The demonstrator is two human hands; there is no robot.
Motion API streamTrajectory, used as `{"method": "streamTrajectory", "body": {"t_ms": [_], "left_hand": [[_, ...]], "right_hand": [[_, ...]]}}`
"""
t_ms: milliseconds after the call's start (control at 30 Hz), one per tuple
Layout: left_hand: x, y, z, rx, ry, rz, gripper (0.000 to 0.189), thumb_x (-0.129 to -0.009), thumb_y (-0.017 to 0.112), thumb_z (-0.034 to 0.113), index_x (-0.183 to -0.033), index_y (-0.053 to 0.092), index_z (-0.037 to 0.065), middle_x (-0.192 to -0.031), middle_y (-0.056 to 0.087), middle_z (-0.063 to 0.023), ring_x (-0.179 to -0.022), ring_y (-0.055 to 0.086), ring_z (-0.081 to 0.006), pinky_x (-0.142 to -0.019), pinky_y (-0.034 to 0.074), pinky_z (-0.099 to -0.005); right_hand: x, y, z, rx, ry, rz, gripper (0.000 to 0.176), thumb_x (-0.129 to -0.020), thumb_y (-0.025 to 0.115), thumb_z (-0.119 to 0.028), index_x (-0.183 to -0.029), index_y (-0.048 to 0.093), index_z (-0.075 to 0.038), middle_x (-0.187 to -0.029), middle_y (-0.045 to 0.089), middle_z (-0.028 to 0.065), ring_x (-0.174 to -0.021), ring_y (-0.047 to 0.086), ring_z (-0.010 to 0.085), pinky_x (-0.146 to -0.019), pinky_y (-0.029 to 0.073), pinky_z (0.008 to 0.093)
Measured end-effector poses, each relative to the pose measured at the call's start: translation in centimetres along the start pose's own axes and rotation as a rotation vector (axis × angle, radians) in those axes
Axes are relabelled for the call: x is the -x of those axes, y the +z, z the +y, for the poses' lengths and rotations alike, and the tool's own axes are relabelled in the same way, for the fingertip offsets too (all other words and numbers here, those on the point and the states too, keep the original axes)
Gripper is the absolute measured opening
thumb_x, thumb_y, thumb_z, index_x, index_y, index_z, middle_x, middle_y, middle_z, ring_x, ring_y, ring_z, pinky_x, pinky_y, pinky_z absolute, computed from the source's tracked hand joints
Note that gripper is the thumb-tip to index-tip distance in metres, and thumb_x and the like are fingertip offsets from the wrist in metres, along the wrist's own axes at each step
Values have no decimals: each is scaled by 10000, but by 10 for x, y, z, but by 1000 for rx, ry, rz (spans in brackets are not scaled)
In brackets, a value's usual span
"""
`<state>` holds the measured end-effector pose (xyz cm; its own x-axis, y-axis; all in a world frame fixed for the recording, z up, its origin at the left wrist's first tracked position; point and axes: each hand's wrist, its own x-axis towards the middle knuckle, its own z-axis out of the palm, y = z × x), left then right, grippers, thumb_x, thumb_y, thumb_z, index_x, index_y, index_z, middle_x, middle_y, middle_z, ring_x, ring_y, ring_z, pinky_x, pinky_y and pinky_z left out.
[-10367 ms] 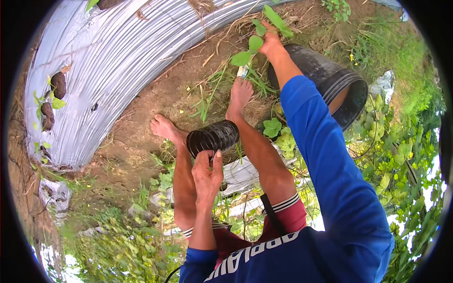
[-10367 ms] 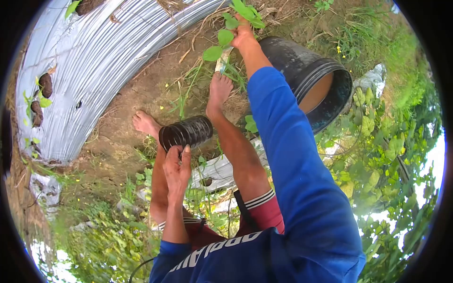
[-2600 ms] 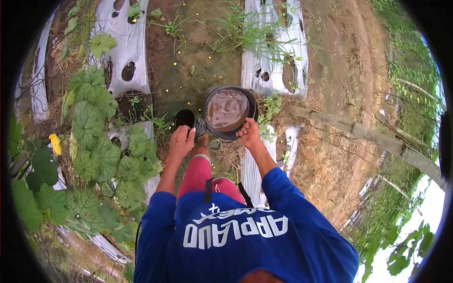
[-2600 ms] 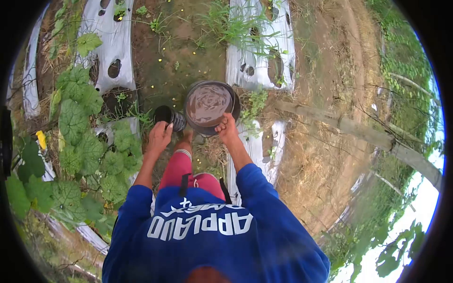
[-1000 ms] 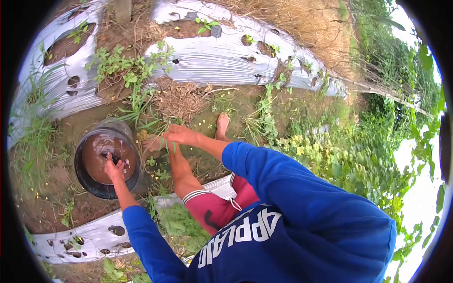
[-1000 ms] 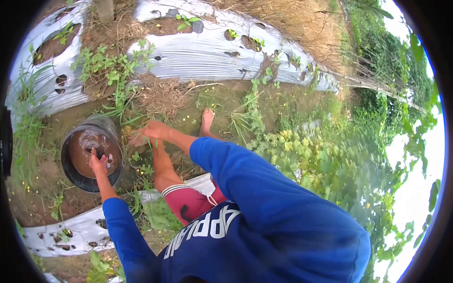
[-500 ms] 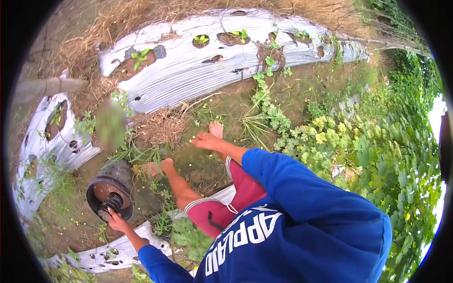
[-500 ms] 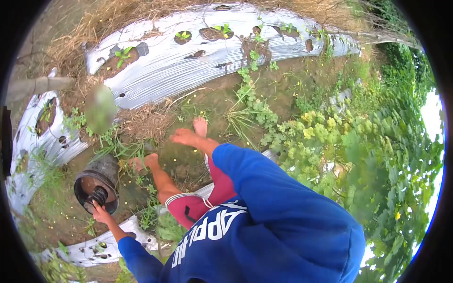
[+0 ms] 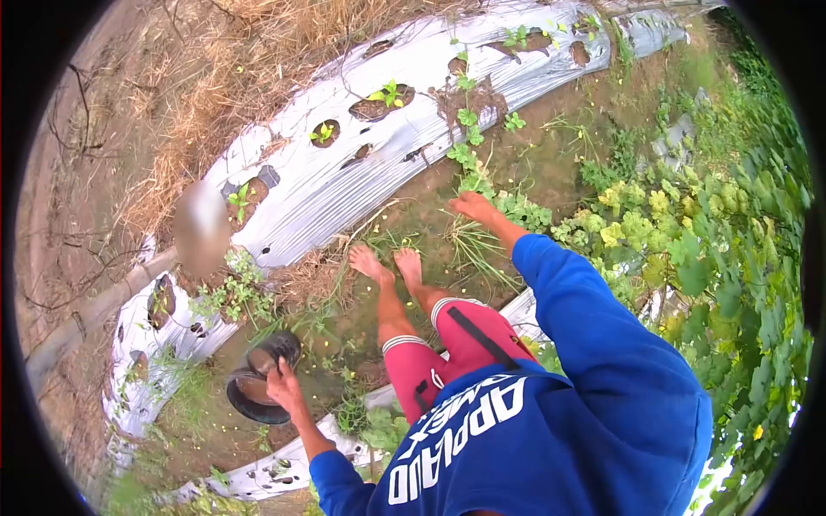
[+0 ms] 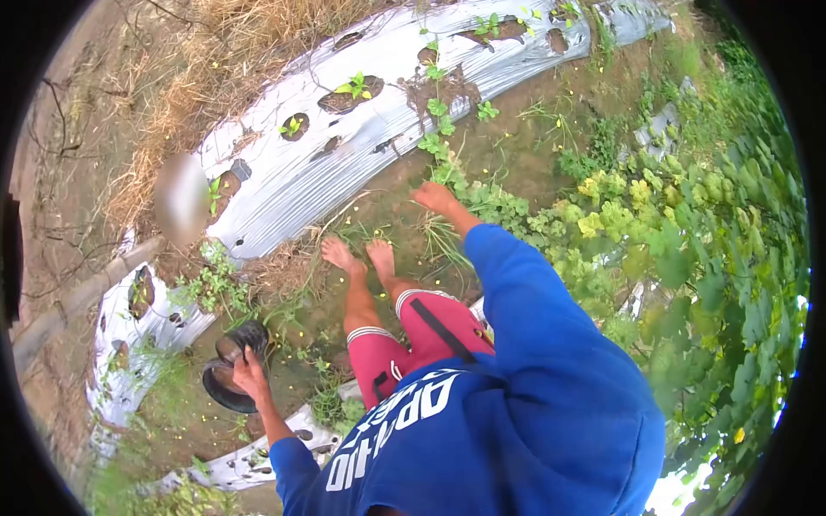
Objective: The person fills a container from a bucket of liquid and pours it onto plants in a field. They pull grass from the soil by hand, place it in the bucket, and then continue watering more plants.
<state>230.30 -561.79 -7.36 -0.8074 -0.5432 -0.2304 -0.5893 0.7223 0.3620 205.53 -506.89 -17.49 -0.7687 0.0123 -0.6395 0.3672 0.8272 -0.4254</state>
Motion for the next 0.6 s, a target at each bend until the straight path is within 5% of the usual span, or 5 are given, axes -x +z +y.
{"method": "streamTrajectory", "body": {"t_ms": [333, 400, 467, 500, 600], "left_hand": [[-91, 138, 258, 183, 648, -343, 182, -840, 682, 157, -786, 612, -2, -729, 606, -204, -668, 593, -421, -606, 457, -501], [-104, 153, 314, 236, 705, -434, 172, -830, 678, 153, -788, 610, 1, -757, 616, -196, -684, 590, -422, -624, 456, -500], [-115, 171, 363, 216, 774, -458, 158, -820, 680, 141, -784, 607, 5, -761, 612, -187, -681, 582, -415, -615, 448, -493], [-118, 180, 379, 210, 830, -475, 145, -809, 682, 128, -779, 604, 10, -765, 609, -177, -679, 575, -407, -606, 441, -485], [-128, 215, 422, 170, 862, -515, 130, -788, 690, 107, -773, 598, 16, -758, 593, -156, -672, 557, -384, -594, 425, -470]], "right_hand": [[-38, 17, 8, -751, 59, -95, 399, -862, 641, -446, -943, 567, -63, -719, 487, -24, -626, 439, 82, -549, 357, 250], [-63, 24, 21, -630, 144, -104, 452, -822, 654, -488, -846, 598, -40, -853, 629, 135, -813, 592, 227, -736, 463, 384], [-115, 68, 72, -270, -192, 285, 425, -793, 648, -475, -870, 615, -58, -1129, 581, 249, -1127, 519, 344, -957, 367, 474], [-121, 34, 63, -330, -33, 37, 426, -775, 634, -475, -892, 637, -65, -1328, 455, 278, -1303, 341, 414, -1078, 199, 537], [-170, -9, 93, -665, 30, -29, 414, -792, 620, -451, -945, 644, -67, -1316, 479, 235, -1232, 426, 428, -1046, 303, 513]]}}
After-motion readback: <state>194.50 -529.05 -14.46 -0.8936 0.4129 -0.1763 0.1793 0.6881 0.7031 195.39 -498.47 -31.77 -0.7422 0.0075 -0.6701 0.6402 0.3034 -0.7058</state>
